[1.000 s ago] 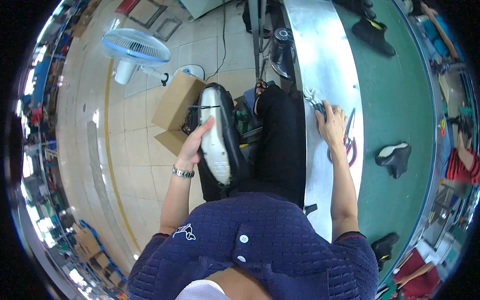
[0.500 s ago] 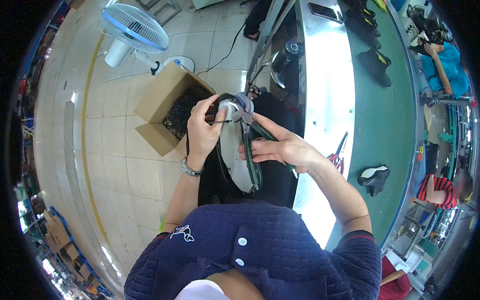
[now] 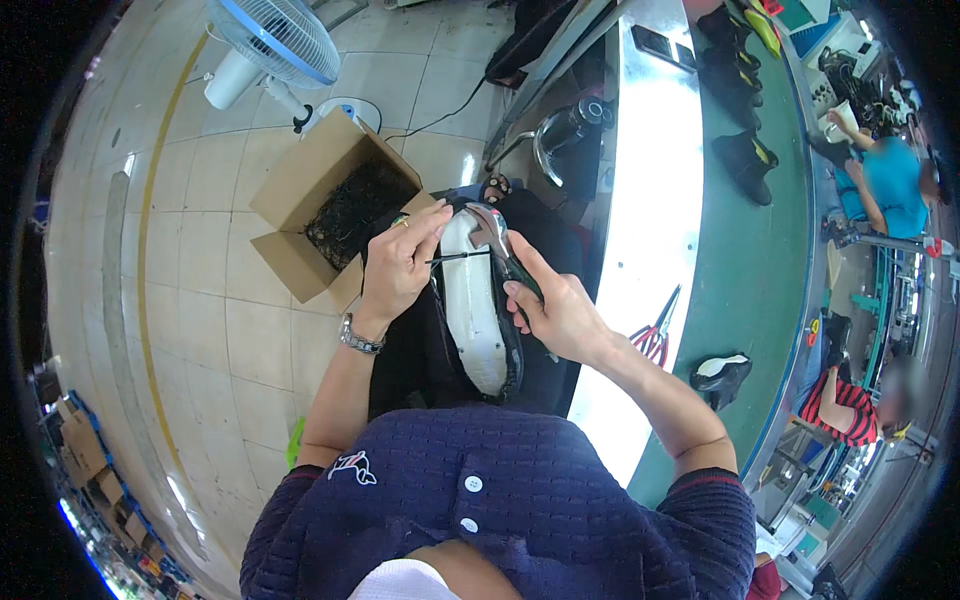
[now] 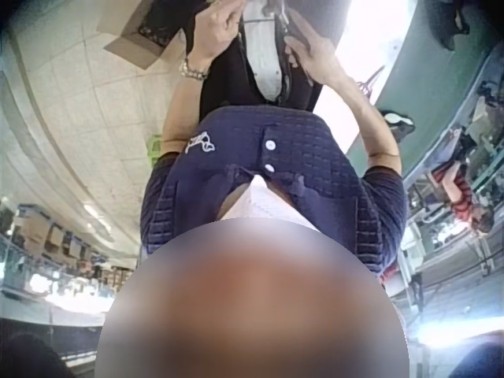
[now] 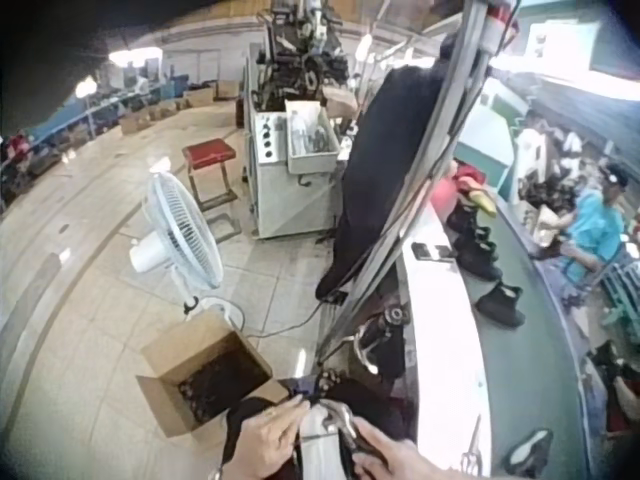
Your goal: Trimming the excess material from a shoe upper and sole using scissors and pliers.
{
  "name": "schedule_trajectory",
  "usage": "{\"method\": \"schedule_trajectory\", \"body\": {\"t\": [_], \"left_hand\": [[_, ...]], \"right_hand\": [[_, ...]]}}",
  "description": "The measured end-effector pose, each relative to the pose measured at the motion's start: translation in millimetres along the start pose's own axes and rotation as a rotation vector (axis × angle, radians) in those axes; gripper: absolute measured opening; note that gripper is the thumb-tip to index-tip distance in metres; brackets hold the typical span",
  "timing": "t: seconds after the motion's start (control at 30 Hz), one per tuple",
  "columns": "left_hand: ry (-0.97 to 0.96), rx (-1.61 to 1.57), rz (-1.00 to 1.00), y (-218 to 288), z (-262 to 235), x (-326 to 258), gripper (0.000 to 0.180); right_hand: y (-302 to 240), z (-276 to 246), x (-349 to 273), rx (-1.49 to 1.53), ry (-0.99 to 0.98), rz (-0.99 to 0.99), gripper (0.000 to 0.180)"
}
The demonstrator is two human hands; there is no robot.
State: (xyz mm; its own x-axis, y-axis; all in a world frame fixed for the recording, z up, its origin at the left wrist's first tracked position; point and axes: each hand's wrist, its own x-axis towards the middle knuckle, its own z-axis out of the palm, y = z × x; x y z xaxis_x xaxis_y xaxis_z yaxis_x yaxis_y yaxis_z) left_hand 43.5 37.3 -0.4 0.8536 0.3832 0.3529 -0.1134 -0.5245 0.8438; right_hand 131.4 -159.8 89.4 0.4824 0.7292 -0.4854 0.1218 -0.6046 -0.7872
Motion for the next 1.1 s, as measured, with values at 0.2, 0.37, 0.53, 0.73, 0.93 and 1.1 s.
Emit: {"method": "schedule_trajectory", "body": {"t": [0.2, 0.37, 0.53, 0.73, 0.93, 1.1], "left_hand": [[-0.139, 0.172, 0.081, -3, -6, -3, 0.035], [-0.173, 0.290, 0.079, -4, -5, -8, 0.046], [-0.081, 0.257, 0.210, -7, 0, -2, 0.036], [-0.043, 0.237, 0.235, -8, -1, -5, 0.027], [-0.089, -0.001, -0.114, -2, -7, -4, 0.021], [-0.047, -0.227, -0.230, 3, -3, -1, 0.025]], "right_hand": [[-10, -21, 3, -0.084, -0.021, -0.044, 0.057], [-60, -27, -1, -0.388, 0.191, -0.246, 0.058], [-21, -20, 31, -0.829, 0.145, -0.146, 0.061], [-29, 1, 17, -0.271, 0.565, -0.511, 0.061], [-45, -19, 15, -0.731, 0.203, -0.361, 0.061], [-24, -6, 26, -0.650, 0.315, -0.419, 0.064]]}}
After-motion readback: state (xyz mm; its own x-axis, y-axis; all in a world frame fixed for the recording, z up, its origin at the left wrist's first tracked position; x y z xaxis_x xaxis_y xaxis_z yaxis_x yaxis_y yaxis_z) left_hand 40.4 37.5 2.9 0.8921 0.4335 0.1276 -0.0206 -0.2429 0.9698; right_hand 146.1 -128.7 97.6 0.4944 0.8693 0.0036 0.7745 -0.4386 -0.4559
